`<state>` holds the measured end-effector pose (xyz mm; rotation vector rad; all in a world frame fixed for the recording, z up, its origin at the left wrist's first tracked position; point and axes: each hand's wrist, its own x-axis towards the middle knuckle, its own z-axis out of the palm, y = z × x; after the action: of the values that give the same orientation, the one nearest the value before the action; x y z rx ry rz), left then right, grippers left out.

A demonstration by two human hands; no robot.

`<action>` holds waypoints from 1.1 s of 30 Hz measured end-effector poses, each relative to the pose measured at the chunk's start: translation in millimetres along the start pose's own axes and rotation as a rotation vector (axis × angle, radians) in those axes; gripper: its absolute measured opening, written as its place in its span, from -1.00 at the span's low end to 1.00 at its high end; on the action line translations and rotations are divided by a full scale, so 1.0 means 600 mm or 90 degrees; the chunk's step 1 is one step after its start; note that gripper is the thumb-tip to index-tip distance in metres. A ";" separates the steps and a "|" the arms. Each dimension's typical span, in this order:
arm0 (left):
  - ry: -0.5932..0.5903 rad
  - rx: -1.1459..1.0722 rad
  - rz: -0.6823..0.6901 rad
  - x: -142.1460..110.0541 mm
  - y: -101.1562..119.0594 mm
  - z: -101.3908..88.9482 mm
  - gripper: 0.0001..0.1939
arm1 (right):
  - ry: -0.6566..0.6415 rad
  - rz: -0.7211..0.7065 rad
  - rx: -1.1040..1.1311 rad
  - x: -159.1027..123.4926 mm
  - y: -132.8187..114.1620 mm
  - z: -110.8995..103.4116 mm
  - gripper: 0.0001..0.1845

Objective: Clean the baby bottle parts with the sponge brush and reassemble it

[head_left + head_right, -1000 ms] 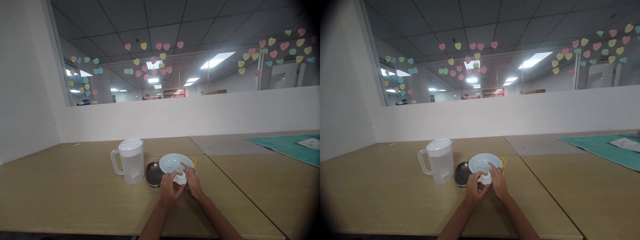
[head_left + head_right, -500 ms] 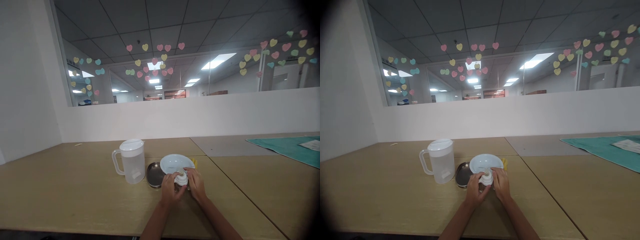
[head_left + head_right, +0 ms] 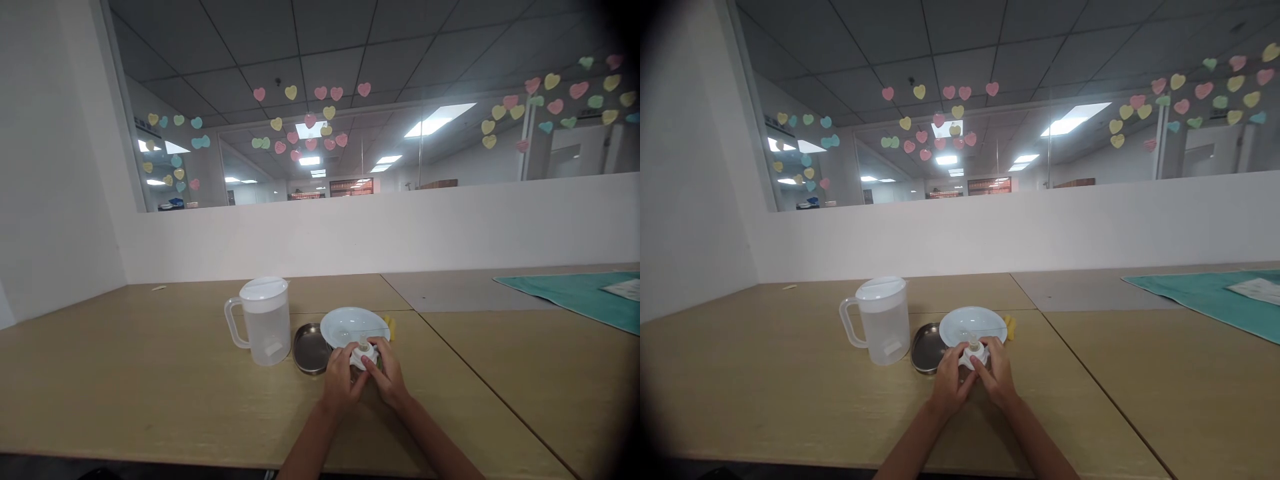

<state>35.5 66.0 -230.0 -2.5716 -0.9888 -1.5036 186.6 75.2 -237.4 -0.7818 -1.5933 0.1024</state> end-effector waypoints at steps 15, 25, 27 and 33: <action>-0.011 -0.045 -0.031 -0.002 -0.005 -0.001 -0.50 | -0.036 0.050 0.091 0.007 -0.004 -0.001 -0.71; -0.021 -0.074 -0.024 0.000 -0.005 -0.002 -0.45 | 0.086 0.110 0.066 0.005 0.007 0.004 -0.66; -0.020 -0.074 -0.028 0.000 -0.006 0.000 -0.43 | 0.111 0.110 0.030 0.003 0.008 0.005 -0.67; -0.013 -0.087 -0.031 0.000 -0.004 0.001 -0.43 | 0.066 0.013 -0.032 0.002 0.004 0.008 -0.64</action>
<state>34.6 68.2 -231.2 -2.6783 -0.9917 -1.6148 183.2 79.1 -238.6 -0.8299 -1.4951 0.0371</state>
